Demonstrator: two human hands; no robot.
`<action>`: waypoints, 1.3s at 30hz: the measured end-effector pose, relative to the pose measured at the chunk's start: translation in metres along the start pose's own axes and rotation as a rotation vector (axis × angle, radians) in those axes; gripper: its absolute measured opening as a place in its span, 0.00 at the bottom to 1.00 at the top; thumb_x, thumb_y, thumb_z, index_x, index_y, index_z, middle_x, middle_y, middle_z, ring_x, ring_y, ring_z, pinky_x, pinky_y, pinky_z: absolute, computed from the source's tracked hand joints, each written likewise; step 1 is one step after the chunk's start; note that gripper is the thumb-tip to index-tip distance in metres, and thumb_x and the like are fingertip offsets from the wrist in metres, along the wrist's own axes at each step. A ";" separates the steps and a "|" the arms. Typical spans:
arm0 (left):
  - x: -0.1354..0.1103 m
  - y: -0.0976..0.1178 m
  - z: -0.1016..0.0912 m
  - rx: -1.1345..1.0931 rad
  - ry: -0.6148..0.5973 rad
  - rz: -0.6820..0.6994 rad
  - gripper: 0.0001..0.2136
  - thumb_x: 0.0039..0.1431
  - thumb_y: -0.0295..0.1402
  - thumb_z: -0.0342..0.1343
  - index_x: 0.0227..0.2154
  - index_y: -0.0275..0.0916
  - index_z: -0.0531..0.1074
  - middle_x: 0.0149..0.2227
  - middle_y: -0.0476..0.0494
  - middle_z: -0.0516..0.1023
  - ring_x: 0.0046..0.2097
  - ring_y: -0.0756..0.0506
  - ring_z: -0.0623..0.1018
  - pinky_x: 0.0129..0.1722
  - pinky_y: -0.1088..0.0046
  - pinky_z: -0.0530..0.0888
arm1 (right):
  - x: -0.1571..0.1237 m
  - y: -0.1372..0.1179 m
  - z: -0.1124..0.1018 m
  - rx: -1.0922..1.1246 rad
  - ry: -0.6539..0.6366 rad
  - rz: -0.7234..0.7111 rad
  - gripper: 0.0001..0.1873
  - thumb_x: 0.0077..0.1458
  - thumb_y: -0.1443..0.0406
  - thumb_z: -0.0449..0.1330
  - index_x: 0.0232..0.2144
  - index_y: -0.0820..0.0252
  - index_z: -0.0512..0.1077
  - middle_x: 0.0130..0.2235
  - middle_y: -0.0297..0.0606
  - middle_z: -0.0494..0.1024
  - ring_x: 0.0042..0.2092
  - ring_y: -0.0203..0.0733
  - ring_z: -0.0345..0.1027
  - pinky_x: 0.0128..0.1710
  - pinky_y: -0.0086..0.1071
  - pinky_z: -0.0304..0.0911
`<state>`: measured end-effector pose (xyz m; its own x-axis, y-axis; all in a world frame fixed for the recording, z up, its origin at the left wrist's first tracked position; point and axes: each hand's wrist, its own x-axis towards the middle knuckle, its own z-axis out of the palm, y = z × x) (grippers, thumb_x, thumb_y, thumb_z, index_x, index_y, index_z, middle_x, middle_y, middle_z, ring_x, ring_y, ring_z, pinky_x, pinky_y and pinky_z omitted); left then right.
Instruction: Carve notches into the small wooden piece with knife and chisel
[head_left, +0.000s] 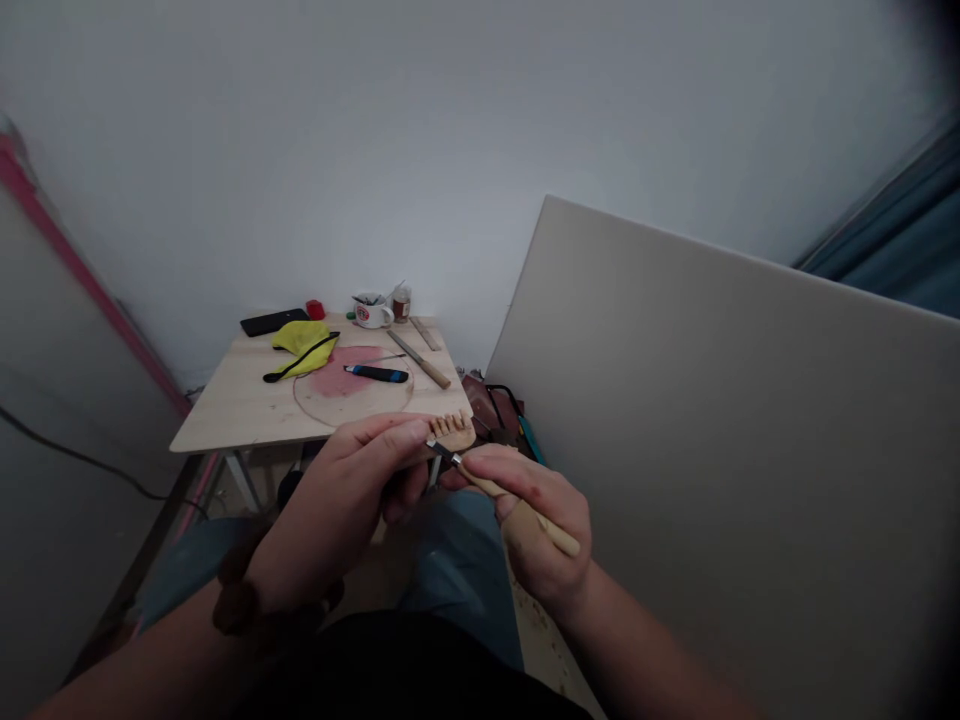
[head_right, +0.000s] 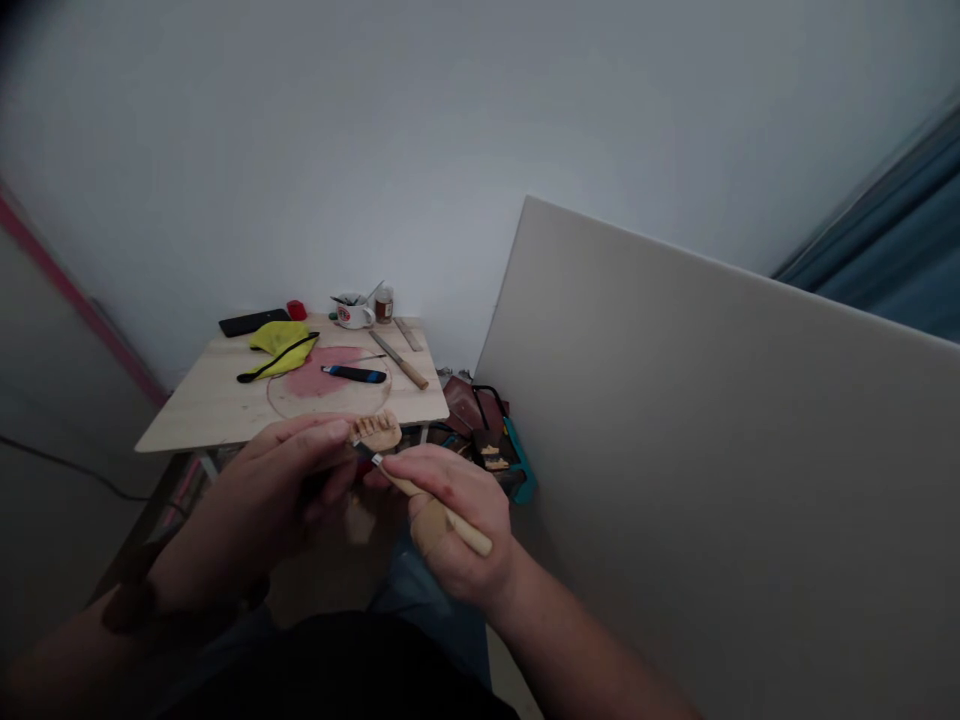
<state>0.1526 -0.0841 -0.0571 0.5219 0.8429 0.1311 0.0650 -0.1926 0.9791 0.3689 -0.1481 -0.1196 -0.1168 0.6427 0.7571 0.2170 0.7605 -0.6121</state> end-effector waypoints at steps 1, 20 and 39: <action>0.000 0.000 0.000 0.000 0.001 -0.002 0.23 0.73 0.41 0.51 0.19 0.45 0.70 0.21 0.47 0.70 0.26 0.44 0.69 0.29 0.69 0.69 | 0.001 0.000 0.000 -0.010 -0.002 -0.001 0.21 0.78 0.64 0.61 0.67 0.49 0.83 0.51 0.43 0.93 0.54 0.52 0.88 0.56 0.50 0.84; 0.002 -0.018 0.002 -0.114 -0.004 -0.084 0.27 0.80 0.40 0.47 0.20 0.44 0.68 0.21 0.49 0.69 0.28 0.46 0.68 0.34 0.70 0.69 | 0.003 0.002 -0.001 0.012 -0.038 0.019 0.21 0.77 0.63 0.61 0.67 0.48 0.83 0.52 0.42 0.93 0.54 0.51 0.88 0.55 0.47 0.84; 0.000 -0.024 -0.001 0.002 0.108 -0.036 0.27 0.81 0.46 0.50 0.22 0.45 0.71 0.23 0.49 0.74 0.29 0.44 0.74 0.34 0.68 0.71 | 0.024 0.032 0.035 -0.064 0.418 0.242 0.10 0.66 0.65 0.74 0.49 0.48 0.85 0.41 0.32 0.88 0.40 0.41 0.84 0.41 0.33 0.82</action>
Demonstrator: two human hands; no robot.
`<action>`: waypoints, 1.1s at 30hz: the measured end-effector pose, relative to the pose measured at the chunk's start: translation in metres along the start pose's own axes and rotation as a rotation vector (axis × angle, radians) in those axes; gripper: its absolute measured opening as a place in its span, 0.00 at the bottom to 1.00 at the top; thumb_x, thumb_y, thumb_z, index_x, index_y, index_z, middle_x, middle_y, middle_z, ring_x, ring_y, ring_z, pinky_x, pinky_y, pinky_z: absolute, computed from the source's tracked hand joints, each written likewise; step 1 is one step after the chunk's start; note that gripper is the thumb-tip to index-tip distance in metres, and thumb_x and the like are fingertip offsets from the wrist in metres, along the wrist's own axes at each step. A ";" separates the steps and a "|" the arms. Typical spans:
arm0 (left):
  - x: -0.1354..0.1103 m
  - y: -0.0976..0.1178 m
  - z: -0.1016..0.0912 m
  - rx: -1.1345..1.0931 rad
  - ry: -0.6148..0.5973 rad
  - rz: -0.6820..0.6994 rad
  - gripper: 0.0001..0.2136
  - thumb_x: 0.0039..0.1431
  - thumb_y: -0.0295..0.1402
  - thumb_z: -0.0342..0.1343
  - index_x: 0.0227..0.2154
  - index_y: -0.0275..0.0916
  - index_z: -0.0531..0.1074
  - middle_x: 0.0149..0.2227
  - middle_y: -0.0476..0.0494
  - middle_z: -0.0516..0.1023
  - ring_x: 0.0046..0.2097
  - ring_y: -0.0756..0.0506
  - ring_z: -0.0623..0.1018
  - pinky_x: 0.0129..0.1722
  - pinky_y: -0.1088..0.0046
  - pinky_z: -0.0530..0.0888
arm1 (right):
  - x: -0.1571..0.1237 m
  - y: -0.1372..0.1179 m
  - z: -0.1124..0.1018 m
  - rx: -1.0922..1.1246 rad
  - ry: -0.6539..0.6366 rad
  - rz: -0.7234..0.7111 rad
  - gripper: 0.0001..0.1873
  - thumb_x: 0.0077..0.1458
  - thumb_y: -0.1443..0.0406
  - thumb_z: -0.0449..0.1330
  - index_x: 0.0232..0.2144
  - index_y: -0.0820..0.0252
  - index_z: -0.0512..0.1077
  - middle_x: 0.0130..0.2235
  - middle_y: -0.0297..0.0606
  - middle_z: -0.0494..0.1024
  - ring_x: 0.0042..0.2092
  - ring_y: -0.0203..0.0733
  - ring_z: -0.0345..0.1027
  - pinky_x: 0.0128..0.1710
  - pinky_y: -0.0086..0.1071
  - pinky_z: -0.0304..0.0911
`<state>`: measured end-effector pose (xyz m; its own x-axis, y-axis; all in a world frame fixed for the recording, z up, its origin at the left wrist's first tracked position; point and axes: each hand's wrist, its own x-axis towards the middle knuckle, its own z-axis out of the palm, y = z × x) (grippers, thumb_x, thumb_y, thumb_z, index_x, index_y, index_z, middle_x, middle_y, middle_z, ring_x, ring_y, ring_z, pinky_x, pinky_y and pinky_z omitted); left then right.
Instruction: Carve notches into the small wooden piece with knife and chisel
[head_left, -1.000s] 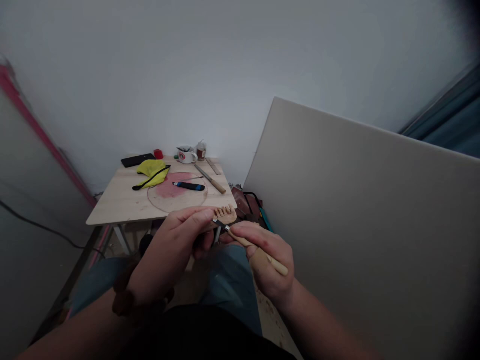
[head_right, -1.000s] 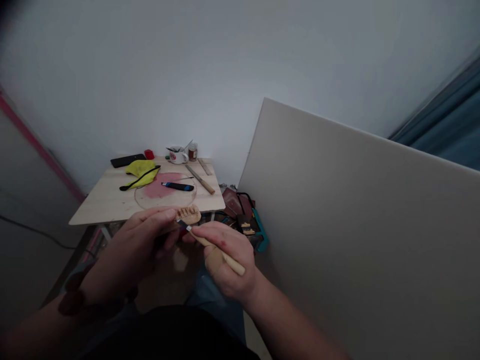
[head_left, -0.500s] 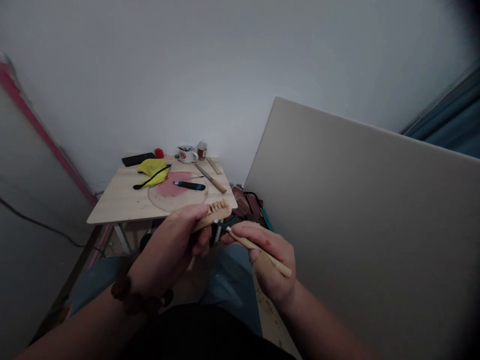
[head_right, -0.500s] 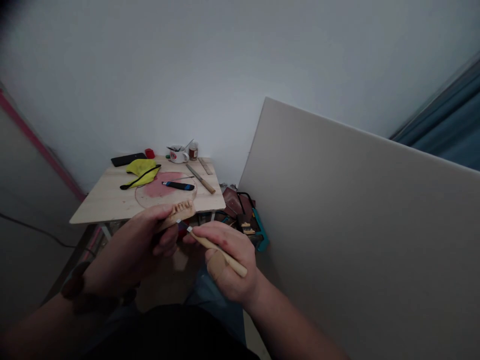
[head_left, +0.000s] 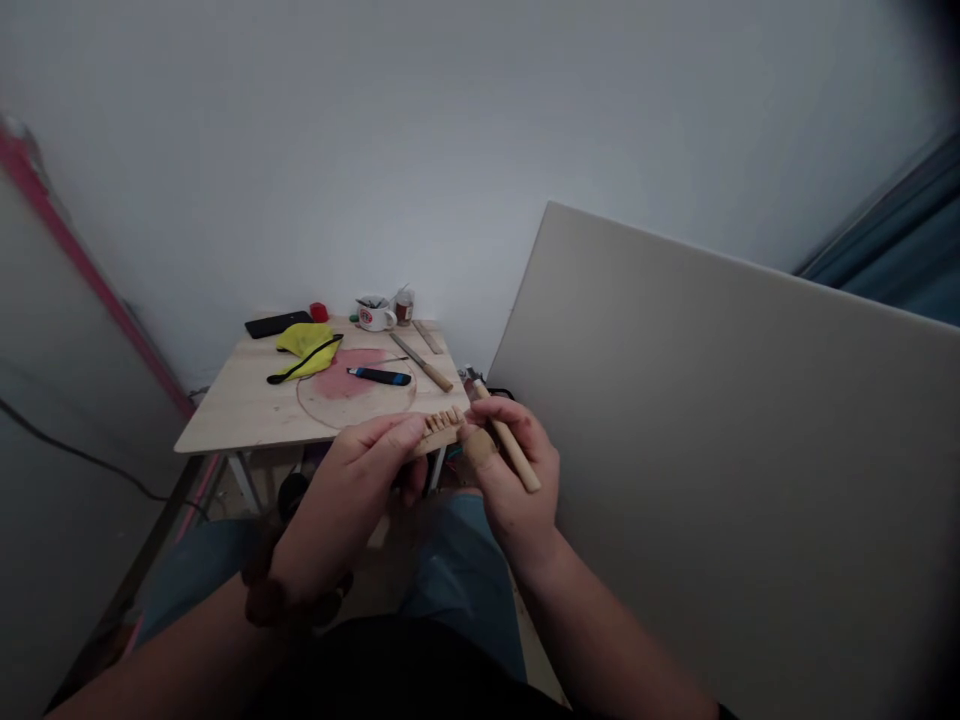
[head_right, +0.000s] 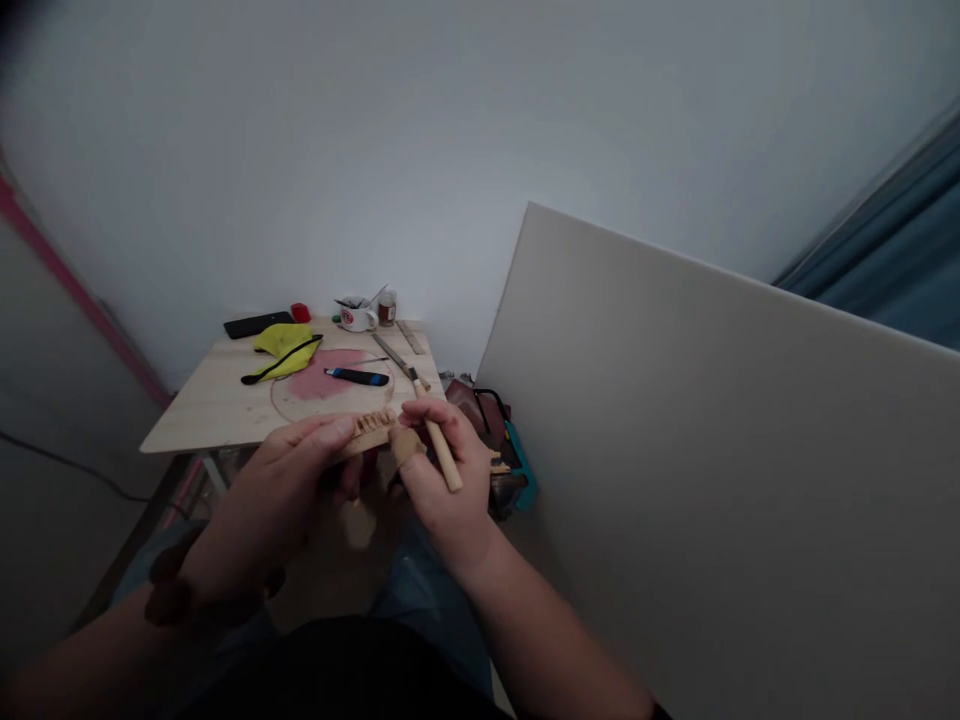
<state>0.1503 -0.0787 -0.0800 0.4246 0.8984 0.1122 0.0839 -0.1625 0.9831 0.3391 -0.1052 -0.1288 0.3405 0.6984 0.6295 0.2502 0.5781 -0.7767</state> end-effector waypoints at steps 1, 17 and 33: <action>0.000 -0.002 0.000 -0.003 0.015 -0.001 0.26 0.80 0.47 0.52 0.22 0.44 0.71 0.23 0.49 0.74 0.29 0.44 0.74 0.33 0.68 0.71 | 0.001 0.000 0.002 -0.010 -0.006 0.003 0.10 0.66 0.66 0.73 0.49 0.48 0.85 0.41 0.32 0.88 0.40 0.41 0.84 0.41 0.34 0.81; 0.016 -0.013 -0.003 -0.007 0.284 0.030 0.11 0.66 0.43 0.69 0.39 0.41 0.91 0.41 0.43 0.93 0.44 0.38 0.88 0.43 0.67 0.82 | 0.006 0.013 0.011 0.025 -0.007 0.026 0.10 0.63 0.67 0.71 0.46 0.49 0.85 0.43 0.33 0.88 0.43 0.42 0.84 0.47 0.36 0.81; 0.014 -0.004 -0.009 0.060 0.202 -0.029 0.13 0.67 0.41 0.64 0.29 0.40 0.86 0.32 0.47 0.86 0.38 0.42 0.81 0.34 0.72 0.73 | -0.002 0.018 0.009 -0.059 -0.026 -0.044 0.17 0.58 0.71 0.64 0.46 0.50 0.82 0.45 0.34 0.86 0.45 0.44 0.81 0.50 0.38 0.79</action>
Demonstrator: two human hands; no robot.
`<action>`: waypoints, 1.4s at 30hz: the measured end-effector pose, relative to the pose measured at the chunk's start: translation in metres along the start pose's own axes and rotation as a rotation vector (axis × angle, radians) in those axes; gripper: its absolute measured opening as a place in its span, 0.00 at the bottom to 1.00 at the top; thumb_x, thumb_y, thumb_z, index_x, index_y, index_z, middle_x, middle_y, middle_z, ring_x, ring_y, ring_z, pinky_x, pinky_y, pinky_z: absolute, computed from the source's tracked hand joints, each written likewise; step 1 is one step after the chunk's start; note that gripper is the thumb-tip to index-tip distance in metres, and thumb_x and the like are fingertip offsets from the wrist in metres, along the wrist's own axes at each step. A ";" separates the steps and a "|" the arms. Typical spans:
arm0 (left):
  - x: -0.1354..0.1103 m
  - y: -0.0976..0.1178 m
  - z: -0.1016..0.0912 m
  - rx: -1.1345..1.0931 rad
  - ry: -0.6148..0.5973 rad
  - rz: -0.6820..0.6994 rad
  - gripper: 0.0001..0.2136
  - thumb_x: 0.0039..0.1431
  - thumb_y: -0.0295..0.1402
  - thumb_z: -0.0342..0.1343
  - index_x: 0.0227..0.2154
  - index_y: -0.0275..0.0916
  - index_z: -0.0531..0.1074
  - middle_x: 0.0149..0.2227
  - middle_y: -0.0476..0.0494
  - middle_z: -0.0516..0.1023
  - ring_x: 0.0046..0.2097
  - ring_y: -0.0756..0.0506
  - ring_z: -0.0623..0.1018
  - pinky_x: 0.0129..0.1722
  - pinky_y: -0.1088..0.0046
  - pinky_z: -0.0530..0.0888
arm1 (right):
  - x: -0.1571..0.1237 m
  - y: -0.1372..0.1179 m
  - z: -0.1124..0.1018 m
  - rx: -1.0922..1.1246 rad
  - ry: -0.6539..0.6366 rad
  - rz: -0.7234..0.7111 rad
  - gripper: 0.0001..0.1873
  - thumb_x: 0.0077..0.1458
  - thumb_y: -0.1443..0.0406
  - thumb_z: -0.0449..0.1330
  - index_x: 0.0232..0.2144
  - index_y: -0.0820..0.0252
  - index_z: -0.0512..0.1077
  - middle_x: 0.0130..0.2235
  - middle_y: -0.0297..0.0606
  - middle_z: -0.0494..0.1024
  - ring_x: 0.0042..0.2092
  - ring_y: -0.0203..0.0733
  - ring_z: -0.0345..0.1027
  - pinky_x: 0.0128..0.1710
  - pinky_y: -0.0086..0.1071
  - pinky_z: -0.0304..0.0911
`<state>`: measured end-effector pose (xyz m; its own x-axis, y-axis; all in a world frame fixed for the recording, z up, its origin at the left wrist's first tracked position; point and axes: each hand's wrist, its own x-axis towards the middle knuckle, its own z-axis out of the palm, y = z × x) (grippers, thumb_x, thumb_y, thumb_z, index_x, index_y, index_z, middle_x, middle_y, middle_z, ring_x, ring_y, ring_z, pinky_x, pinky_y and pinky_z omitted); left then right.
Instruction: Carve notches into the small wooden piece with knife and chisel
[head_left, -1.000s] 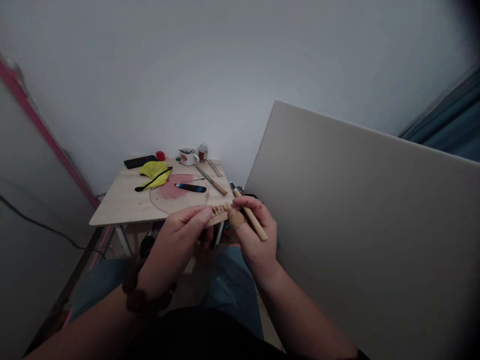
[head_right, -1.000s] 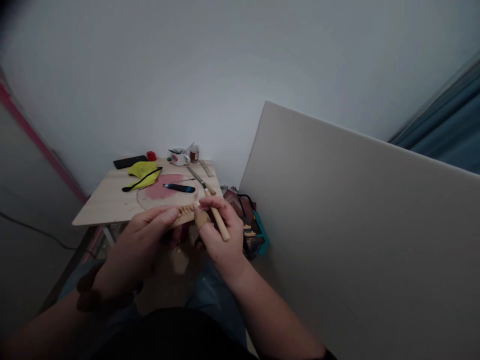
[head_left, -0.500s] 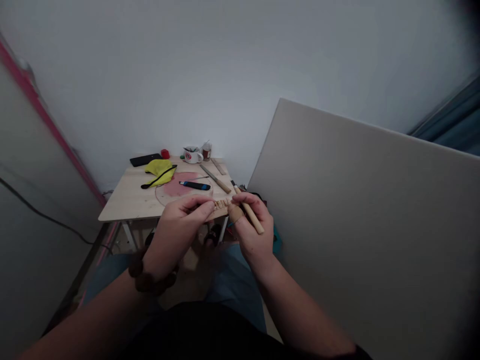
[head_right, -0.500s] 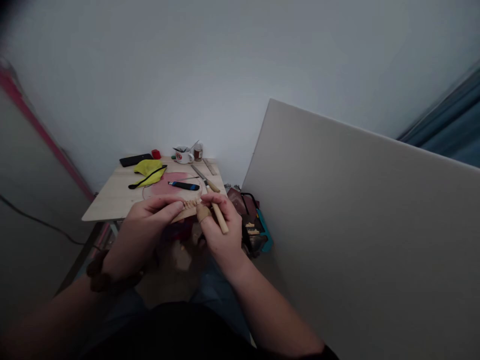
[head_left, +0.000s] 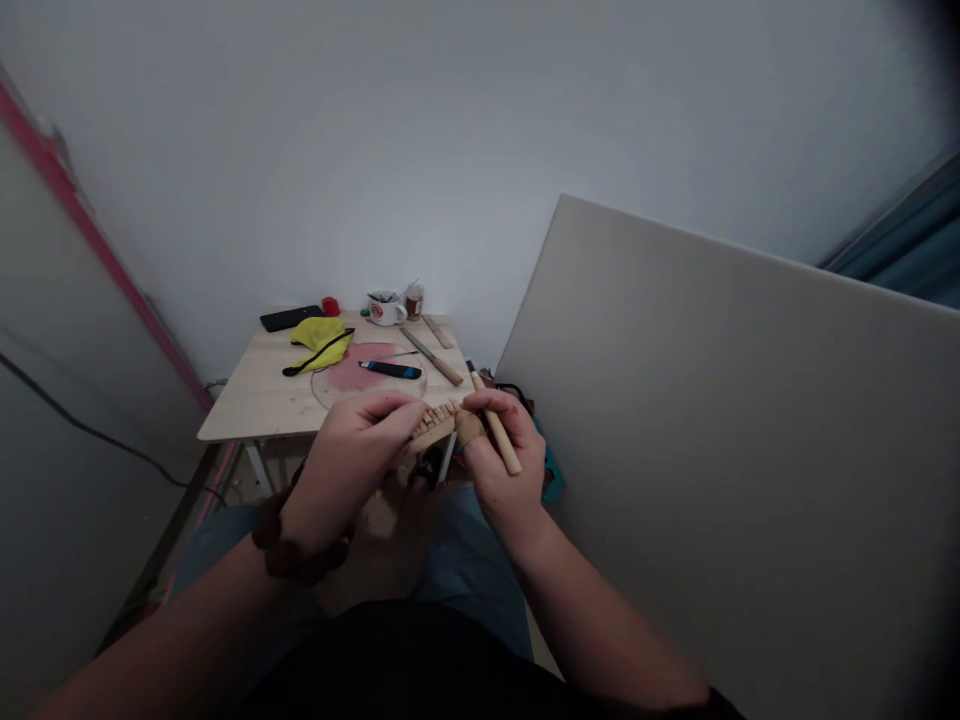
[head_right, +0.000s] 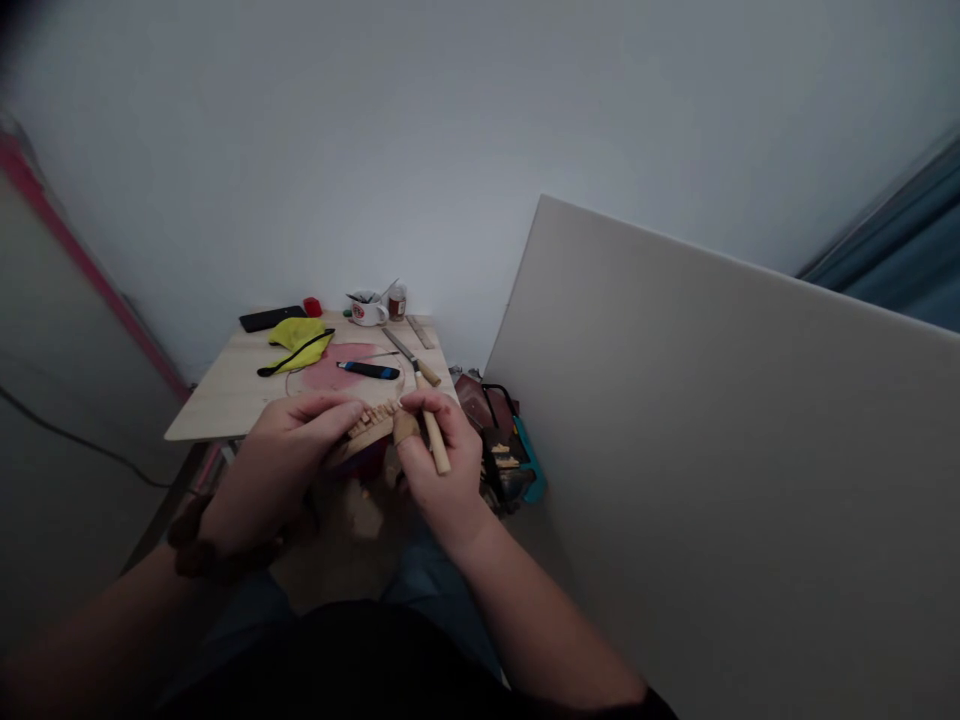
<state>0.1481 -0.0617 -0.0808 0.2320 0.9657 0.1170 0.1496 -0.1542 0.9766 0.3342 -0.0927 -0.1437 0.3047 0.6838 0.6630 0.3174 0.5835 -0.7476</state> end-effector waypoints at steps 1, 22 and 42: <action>0.000 0.000 0.000 -0.042 0.045 -0.015 0.13 0.67 0.41 0.65 0.30 0.40 0.86 0.33 0.46 0.87 0.38 0.42 0.81 0.34 0.72 0.74 | -0.001 -0.001 0.000 0.001 -0.006 -0.004 0.17 0.57 0.72 0.64 0.47 0.50 0.82 0.45 0.34 0.86 0.46 0.45 0.82 0.51 0.39 0.79; -0.019 -0.011 -0.005 -0.044 -0.215 0.087 0.20 0.74 0.47 0.63 0.27 0.41 0.79 0.27 0.48 0.80 0.32 0.45 0.77 0.33 0.71 0.73 | -0.002 -0.007 -0.004 -0.024 -0.032 -0.039 0.15 0.62 0.69 0.67 0.49 0.49 0.83 0.47 0.36 0.87 0.46 0.47 0.83 0.51 0.42 0.81; -0.018 -0.033 0.001 -0.387 -0.225 -0.106 0.11 0.71 0.43 0.70 0.37 0.41 0.88 0.34 0.45 0.85 0.36 0.45 0.80 0.39 0.70 0.77 | 0.000 -0.006 -0.002 0.009 -0.037 -0.047 0.15 0.62 0.70 0.66 0.48 0.48 0.82 0.46 0.34 0.87 0.48 0.46 0.84 0.53 0.42 0.81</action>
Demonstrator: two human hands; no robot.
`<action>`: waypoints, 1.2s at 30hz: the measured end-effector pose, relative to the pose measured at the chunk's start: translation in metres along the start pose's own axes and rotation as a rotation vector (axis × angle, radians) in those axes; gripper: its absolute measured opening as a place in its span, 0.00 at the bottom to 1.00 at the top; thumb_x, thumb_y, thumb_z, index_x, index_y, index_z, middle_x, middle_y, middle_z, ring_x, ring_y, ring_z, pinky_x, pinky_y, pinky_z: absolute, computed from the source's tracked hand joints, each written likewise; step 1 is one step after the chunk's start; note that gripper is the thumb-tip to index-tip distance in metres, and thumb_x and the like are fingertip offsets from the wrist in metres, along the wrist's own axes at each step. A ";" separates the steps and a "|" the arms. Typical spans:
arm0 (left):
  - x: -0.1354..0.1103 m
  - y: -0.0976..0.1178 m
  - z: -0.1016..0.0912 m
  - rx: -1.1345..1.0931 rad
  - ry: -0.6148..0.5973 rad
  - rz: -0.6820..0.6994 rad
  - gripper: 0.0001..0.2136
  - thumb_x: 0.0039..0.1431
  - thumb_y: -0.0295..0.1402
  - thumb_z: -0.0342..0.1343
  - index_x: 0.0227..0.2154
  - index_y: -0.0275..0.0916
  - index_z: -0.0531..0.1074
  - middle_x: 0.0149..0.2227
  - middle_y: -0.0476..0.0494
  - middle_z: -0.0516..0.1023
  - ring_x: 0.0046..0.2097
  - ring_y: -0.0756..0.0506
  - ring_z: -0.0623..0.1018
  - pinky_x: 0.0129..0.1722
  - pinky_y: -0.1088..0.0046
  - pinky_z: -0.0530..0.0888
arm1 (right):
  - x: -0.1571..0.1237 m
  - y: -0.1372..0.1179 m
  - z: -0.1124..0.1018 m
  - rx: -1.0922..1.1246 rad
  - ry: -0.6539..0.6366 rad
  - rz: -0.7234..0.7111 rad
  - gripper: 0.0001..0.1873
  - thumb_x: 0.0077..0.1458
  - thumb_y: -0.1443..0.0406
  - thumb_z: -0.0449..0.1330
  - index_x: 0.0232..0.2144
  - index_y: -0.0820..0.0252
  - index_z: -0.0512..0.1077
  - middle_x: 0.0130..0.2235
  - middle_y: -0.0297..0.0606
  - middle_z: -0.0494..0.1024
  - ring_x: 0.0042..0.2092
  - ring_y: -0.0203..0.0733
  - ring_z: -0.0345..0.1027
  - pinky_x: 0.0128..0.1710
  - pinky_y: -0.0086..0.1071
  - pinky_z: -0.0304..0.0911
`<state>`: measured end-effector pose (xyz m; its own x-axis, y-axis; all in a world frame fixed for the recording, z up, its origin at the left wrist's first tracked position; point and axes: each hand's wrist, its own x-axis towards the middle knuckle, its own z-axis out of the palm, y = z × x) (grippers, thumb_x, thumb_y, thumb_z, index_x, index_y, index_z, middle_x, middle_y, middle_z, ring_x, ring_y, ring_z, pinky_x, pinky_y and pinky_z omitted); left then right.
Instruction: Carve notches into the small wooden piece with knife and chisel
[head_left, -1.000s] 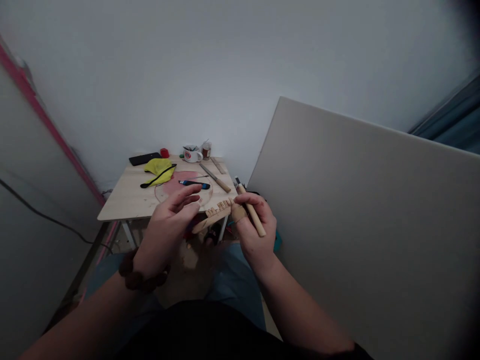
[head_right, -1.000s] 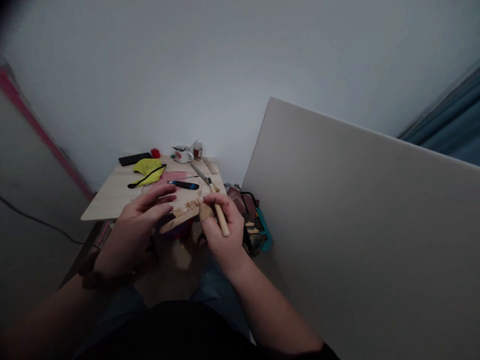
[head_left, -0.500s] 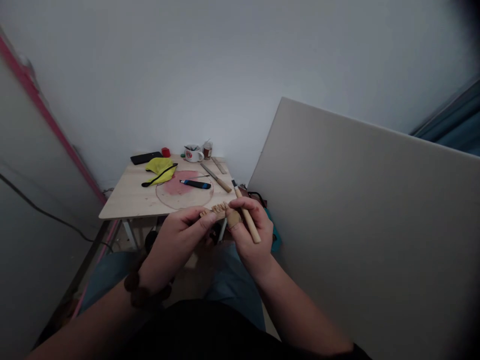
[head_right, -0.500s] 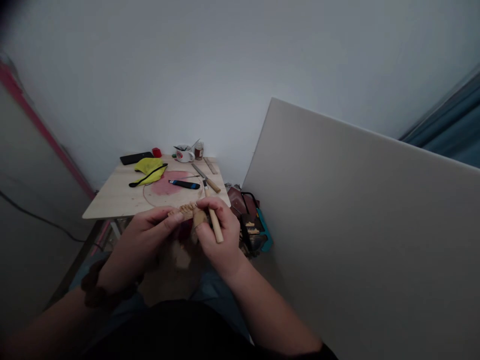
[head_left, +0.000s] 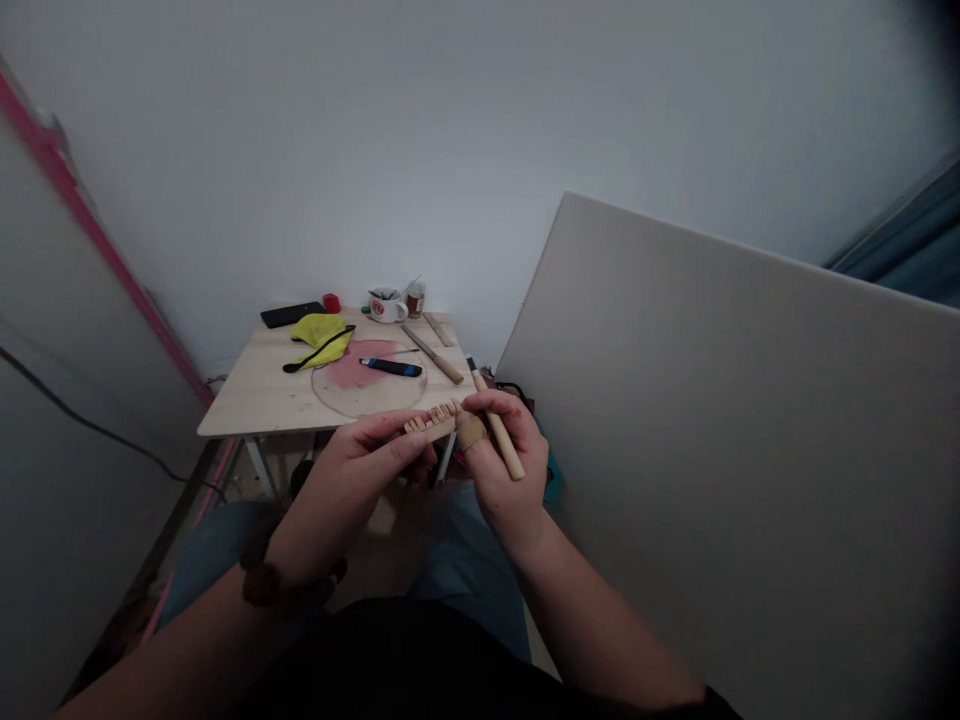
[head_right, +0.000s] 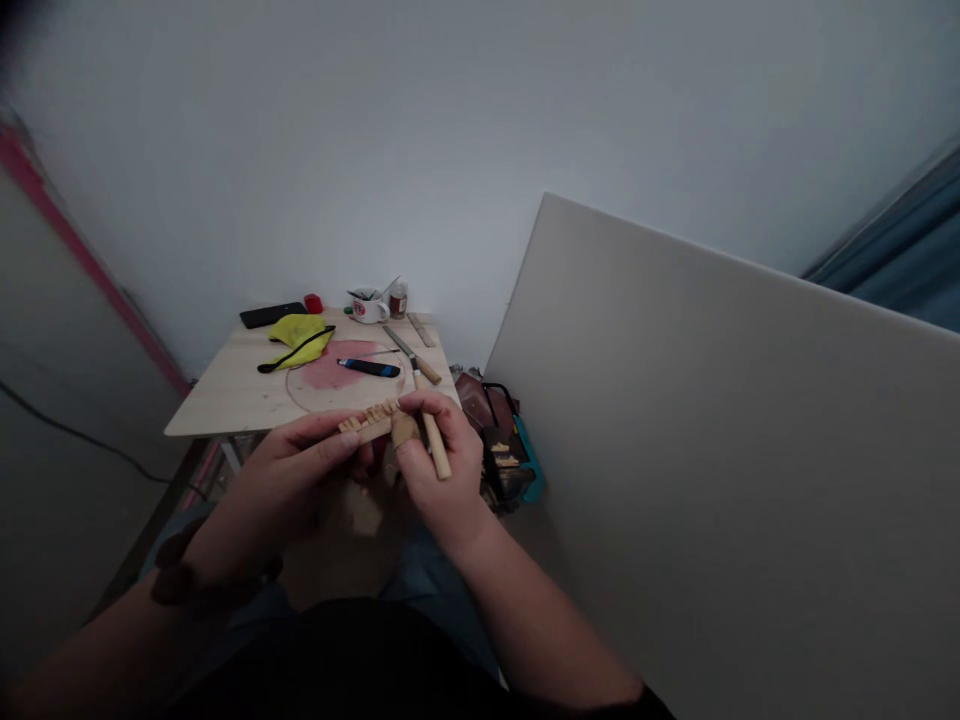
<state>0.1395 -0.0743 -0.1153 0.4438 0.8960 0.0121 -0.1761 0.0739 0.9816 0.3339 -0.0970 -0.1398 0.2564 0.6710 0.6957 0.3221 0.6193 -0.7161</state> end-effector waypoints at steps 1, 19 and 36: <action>0.000 -0.001 0.000 -0.032 0.000 -0.009 0.11 0.71 0.43 0.70 0.37 0.41 0.88 0.34 0.44 0.84 0.36 0.45 0.80 0.39 0.71 0.77 | 0.000 0.000 0.000 0.002 0.001 0.004 0.14 0.64 0.69 0.66 0.48 0.47 0.82 0.46 0.34 0.87 0.48 0.47 0.84 0.53 0.43 0.81; -0.009 0.003 -0.003 -0.109 0.046 0.020 0.12 0.73 0.44 0.69 0.38 0.42 0.86 0.35 0.44 0.85 0.40 0.42 0.83 0.44 0.66 0.80 | -0.021 -0.039 -0.012 0.075 -0.240 -0.147 0.24 0.74 0.67 0.59 0.64 0.44 0.84 0.47 0.40 0.92 0.49 0.52 0.86 0.52 0.51 0.82; -0.010 -0.003 0.016 -0.331 -0.001 0.032 0.13 0.73 0.42 0.72 0.35 0.39 0.87 0.35 0.45 0.86 0.39 0.46 0.81 0.44 0.73 0.78 | -0.039 -0.029 0.002 0.258 -0.098 -0.164 0.22 0.78 0.67 0.56 0.64 0.53 0.84 0.46 0.43 0.89 0.49 0.50 0.82 0.51 0.48 0.79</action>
<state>0.1497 -0.0905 -0.1151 0.4338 0.9000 0.0426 -0.4656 0.1835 0.8657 0.3126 -0.1399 -0.1465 0.1276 0.5823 0.8029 0.1068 0.7968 -0.5948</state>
